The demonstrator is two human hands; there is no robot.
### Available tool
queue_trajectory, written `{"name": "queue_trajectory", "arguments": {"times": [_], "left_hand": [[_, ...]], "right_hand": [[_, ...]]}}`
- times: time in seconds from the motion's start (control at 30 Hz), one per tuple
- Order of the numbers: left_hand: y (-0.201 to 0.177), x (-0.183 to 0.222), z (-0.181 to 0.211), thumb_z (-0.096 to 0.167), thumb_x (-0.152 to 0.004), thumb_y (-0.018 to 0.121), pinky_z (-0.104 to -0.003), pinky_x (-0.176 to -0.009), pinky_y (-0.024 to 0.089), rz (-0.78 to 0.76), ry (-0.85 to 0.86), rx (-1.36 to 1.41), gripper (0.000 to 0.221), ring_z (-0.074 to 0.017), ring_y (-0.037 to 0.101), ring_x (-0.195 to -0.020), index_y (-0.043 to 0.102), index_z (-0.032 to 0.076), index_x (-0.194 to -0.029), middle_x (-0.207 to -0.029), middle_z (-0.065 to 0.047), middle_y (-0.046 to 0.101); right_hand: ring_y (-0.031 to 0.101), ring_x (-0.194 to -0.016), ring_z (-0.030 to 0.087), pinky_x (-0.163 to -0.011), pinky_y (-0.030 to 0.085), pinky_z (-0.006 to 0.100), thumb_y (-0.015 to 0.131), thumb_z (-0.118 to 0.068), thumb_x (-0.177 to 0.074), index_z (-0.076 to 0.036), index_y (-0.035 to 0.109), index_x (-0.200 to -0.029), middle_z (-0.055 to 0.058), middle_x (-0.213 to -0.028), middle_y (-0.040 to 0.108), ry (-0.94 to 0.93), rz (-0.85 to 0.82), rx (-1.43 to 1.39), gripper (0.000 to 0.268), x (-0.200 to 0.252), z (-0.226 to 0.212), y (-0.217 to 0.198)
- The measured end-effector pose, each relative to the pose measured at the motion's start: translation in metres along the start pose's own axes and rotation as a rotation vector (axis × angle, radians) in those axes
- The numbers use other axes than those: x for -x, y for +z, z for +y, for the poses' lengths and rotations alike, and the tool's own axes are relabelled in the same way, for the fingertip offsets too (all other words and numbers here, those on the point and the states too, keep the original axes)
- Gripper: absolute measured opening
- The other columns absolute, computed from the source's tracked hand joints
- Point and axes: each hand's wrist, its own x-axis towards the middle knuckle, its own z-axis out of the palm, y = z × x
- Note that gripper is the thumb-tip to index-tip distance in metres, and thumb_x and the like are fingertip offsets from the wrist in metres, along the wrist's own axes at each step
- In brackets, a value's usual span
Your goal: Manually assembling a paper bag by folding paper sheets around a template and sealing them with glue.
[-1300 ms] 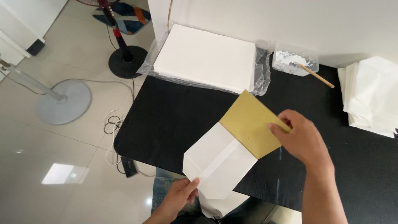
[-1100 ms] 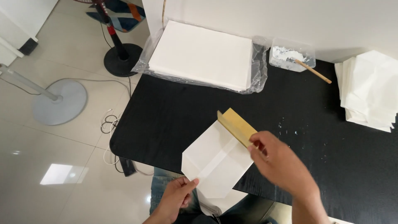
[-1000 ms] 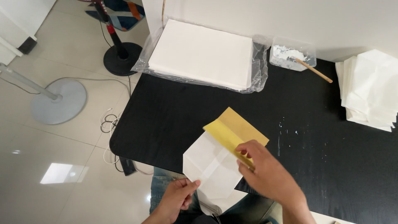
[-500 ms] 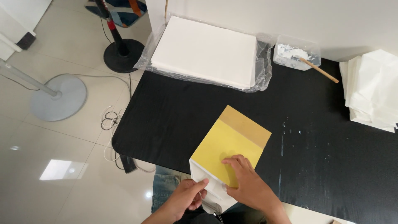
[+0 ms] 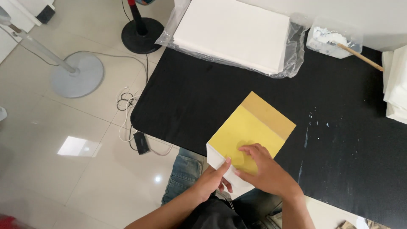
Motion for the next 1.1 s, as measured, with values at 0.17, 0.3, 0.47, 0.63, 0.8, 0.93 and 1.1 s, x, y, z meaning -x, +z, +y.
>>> {"name": "queue_trajectory", "arguments": {"times": [0.17, 0.3, 0.47, 0.63, 0.8, 0.93, 1.1], "left_hand": [[-0.017, -0.014, -0.027, 0.049, -0.095, 0.059, -0.021, -0.050, 0.038, -0.025, 0.033, -0.143, 0.045, -0.0078, 0.057, -0.055, 0.061, 0.018, -0.129, -0.097, -0.001, 0.067], [-0.024, -0.006, -0.037, 0.038, -0.098, 0.076, -0.028, -0.052, 0.025, 0.041, -0.010, -0.014, 0.045, -0.0110, 0.035, -0.049, 0.056, 0.011, -0.068, -0.054, -0.003, 0.049], [-0.030, -0.009, -0.054, 0.027, -0.098, 0.078, -0.027, -0.049, 0.027, 0.049, -0.010, 0.124, 0.034, -0.0108, 0.037, -0.050, 0.055, 0.011, -0.079, -0.056, -0.001, 0.044], [-0.031, -0.007, -0.050, 0.015, -0.091, 0.083, -0.027, -0.049, 0.031, 0.074, -0.015, 0.241, 0.020, -0.0118, 0.039, -0.049, 0.072, 0.001, -0.099, -0.061, -0.005, 0.053], [-0.038, -0.017, -0.059, 0.014, -0.092, 0.087, -0.028, -0.046, 0.026, 0.042, -0.038, 0.286, 0.033, -0.0124, 0.037, -0.044, 0.059, 0.006, -0.076, -0.054, -0.005, 0.048], [-0.036, -0.027, -0.063, 0.014, -0.094, 0.086, -0.030, -0.046, 0.022, 0.069, 0.018, 0.306, 0.041, -0.0126, 0.033, -0.041, 0.056, 0.008, -0.067, -0.048, -0.003, 0.041], [-0.028, -0.030, -0.062, 0.006, -0.094, 0.084, -0.030, -0.047, 0.027, 0.157, -0.024, 0.352, 0.025, -0.0140, 0.031, -0.044, 0.068, 0.001, -0.075, -0.053, -0.007, 0.048]], "right_hand": [[0.054, -0.131, 0.019, -0.105, 0.045, 0.038, 0.065, -0.048, -0.090, -0.019, 0.055, -0.138, 0.000, -0.139, 0.061, 0.057, 0.245, 0.012, 0.057, -0.025, 0.007, -0.034], [0.038, -0.144, 0.030, -0.110, 0.042, 0.053, 0.061, -0.046, -0.096, -0.016, 0.052, -0.140, 0.008, -0.153, 0.046, 0.193, 0.482, 0.059, 0.054, -0.050, -0.007, -0.062], [0.055, -0.118, 0.035, -0.100, 0.043, 0.051, 0.054, -0.059, -0.097, -0.009, 0.061, -0.125, 0.013, -0.122, 0.062, 0.056, 0.722, 0.199, 0.058, -0.120, 0.029, -0.053], [0.061, -0.104, 0.035, -0.094, 0.044, 0.050, 0.051, -0.061, -0.098, -0.009, 0.061, -0.113, 0.012, -0.109, 0.067, 0.129, 0.826, 0.235, 0.055, -0.148, 0.030, -0.052], [0.061, -0.068, 0.030, -0.060, 0.048, 0.045, 0.041, -0.057, -0.109, -0.007, 0.063, -0.066, 0.007, -0.075, 0.062, 0.141, 0.825, 0.270, 0.070, -0.168, 0.047, -0.063], [0.062, -0.072, 0.028, -0.062, 0.050, 0.045, 0.045, -0.055, -0.109, -0.006, 0.064, -0.064, 0.006, -0.075, 0.062, 0.137, 0.825, 0.246, 0.069, -0.169, 0.041, -0.072], [0.056, -0.069, 0.022, -0.056, 0.046, 0.040, 0.051, -0.054, -0.109, -0.006, 0.061, -0.058, 0.004, -0.064, 0.054, 0.073, 0.889, 0.267, 0.070, -0.178, 0.046, -0.072]]}}
